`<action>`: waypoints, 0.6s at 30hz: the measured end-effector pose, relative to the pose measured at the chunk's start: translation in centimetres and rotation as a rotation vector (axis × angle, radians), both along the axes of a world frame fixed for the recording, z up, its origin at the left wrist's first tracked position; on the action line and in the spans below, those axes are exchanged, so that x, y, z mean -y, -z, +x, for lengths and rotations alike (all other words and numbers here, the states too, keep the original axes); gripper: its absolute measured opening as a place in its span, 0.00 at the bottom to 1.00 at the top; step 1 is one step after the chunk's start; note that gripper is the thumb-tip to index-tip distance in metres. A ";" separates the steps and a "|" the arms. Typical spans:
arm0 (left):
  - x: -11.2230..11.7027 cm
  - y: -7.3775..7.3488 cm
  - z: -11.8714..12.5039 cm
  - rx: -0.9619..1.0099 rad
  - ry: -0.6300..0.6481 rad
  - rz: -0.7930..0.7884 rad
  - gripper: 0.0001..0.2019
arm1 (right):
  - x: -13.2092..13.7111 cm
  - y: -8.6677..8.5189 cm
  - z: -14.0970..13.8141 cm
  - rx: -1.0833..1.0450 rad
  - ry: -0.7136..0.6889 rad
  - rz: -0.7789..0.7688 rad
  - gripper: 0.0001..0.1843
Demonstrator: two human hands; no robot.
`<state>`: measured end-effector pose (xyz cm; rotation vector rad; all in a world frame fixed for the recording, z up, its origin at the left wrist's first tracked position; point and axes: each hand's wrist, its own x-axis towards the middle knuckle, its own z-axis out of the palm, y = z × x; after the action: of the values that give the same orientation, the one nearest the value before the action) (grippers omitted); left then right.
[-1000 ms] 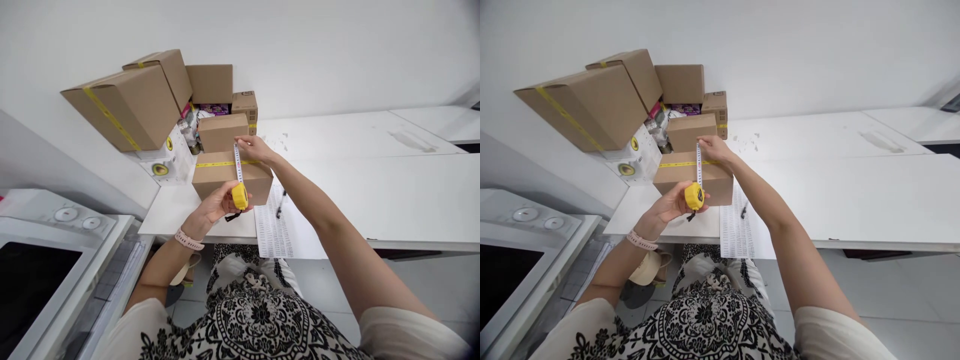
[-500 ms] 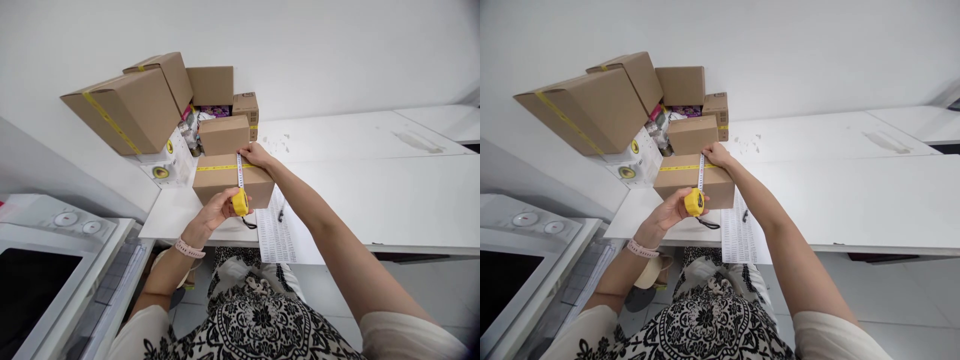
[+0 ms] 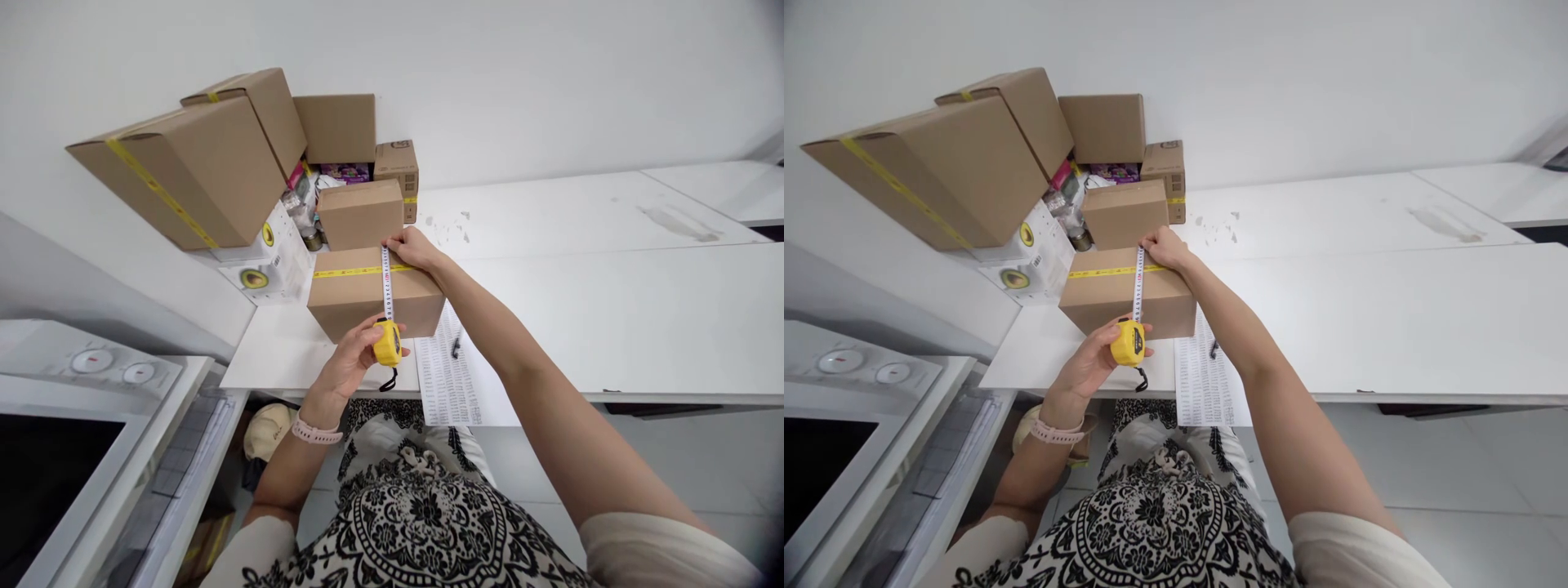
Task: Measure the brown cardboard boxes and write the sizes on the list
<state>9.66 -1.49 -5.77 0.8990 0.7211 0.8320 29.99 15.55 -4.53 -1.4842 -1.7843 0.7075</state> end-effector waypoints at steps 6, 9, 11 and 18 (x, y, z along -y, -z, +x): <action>0.0 0.0 0.0 -0.001 0.012 0.007 0.24 | -0.1 0.1 0.0 -0.031 -0.005 -0.007 0.16; 0.0 0.0 0.0 -0.006 0.010 0.007 0.25 | -0.1 0.2 0.0 -0.034 -0.007 -0.008 0.17; 0.1 -0.1 0.0 -0.009 0.010 0.007 0.25 | -0.1 0.2 0.0 -0.037 -0.008 -0.009 0.17; 0.1 0.0 0.0 -0.015 0.019 0.015 0.24 | -0.2 0.0 0.0 -0.028 -0.005 -0.004 0.17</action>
<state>9.62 -1.59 -5.79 0.9254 0.7192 0.8151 30.01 15.72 -4.54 -1.4662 -1.7671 0.7308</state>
